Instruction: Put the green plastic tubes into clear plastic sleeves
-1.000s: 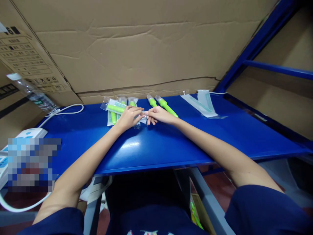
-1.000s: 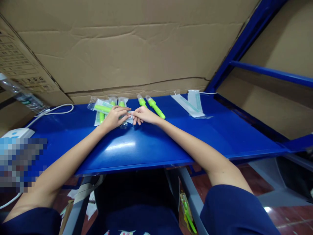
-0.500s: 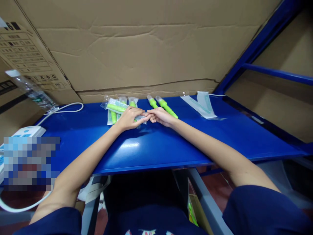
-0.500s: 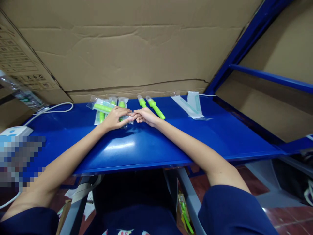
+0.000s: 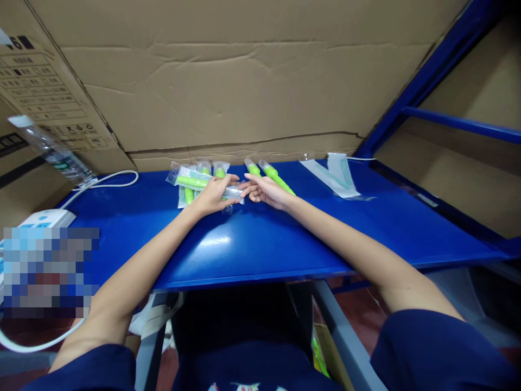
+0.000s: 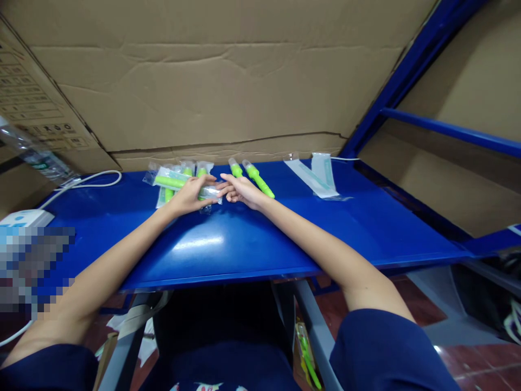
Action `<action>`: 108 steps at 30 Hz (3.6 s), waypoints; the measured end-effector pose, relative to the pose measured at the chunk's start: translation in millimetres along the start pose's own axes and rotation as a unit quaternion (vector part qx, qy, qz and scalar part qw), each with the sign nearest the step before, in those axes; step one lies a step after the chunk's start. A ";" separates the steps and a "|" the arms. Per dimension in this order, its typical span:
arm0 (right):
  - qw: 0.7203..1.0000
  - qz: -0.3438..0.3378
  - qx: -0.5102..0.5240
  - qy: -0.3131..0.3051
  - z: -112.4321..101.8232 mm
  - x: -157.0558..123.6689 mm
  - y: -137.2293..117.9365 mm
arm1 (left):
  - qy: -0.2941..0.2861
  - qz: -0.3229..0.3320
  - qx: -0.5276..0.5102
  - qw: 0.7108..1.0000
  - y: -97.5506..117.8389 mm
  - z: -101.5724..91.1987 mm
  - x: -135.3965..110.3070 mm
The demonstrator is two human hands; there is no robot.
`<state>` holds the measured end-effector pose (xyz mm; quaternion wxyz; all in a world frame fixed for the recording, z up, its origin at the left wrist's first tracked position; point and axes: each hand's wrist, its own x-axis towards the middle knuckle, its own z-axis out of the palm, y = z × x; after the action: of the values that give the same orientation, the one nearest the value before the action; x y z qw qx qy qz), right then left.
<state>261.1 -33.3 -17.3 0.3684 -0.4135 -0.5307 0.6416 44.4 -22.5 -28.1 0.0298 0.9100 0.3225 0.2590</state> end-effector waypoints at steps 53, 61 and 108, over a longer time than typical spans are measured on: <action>0.755 -0.307 -0.573 0.082 0.2 -0.1 21.7 | 0.176 0.196 0.184 0.947 10.4 -10.1 -2.5; 0.763 -0.349 -0.536 0.088 -6.8 2.6 24.3 | 0.158 0.190 0.186 0.951 14.5 -12.6 -3.8; 0.697 -0.438 -0.523 0.222 -89.1 1.3 -10.9 | 0.319 -0.047 0.206 0.924 -30.6 -44.8 -16.9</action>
<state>343.0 3.3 -15.2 0.4394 -0.3911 -0.8044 -0.0837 -6.2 -13.5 -3.7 -0.2506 0.7491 0.4038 0.4615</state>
